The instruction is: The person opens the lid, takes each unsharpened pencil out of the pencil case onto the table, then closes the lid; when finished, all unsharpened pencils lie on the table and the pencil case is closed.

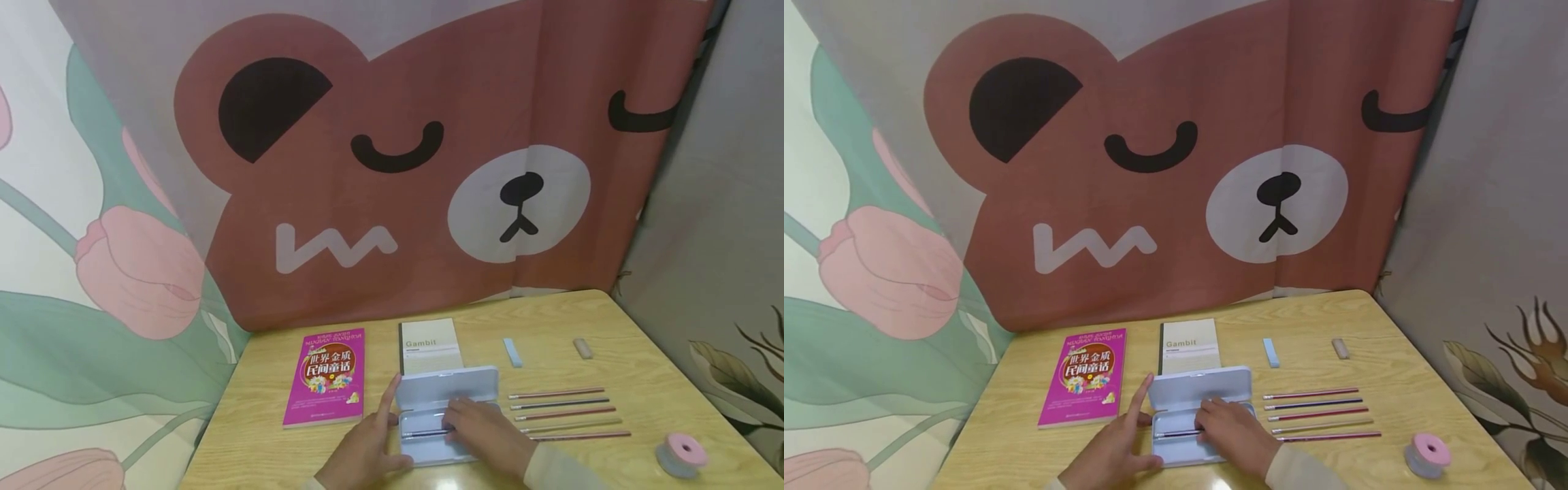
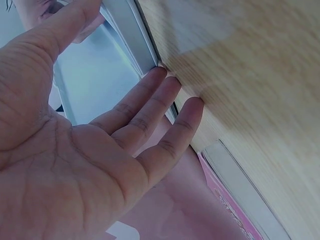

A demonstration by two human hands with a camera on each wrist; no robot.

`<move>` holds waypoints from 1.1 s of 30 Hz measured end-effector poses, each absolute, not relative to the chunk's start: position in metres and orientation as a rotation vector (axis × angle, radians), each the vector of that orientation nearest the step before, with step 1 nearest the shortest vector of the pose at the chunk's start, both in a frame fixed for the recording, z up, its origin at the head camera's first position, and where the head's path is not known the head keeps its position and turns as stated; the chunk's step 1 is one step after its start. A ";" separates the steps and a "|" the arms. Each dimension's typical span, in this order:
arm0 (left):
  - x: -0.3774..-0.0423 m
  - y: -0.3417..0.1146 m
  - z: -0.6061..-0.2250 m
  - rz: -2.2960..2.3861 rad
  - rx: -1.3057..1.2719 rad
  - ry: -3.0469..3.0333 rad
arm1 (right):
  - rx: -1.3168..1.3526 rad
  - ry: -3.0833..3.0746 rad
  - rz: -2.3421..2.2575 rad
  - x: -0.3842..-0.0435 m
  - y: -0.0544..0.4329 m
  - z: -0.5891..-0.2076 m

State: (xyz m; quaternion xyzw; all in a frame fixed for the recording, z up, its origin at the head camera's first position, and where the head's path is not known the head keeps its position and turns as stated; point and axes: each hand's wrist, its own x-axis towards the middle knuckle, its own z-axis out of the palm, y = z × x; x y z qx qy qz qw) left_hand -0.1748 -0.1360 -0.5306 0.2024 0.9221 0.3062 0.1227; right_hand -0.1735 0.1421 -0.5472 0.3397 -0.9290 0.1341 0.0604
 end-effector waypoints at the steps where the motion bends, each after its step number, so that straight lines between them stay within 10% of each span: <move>1: -0.175 -0.136 -0.530 0.890 0.596 2.692 | 1.028 -2.814 0.411 -0.174 0.142 -0.547; 33: -0.176 -0.136 -0.532 0.880 0.606 2.703 | 1.052 -2.633 0.565 -0.172 0.144 -0.551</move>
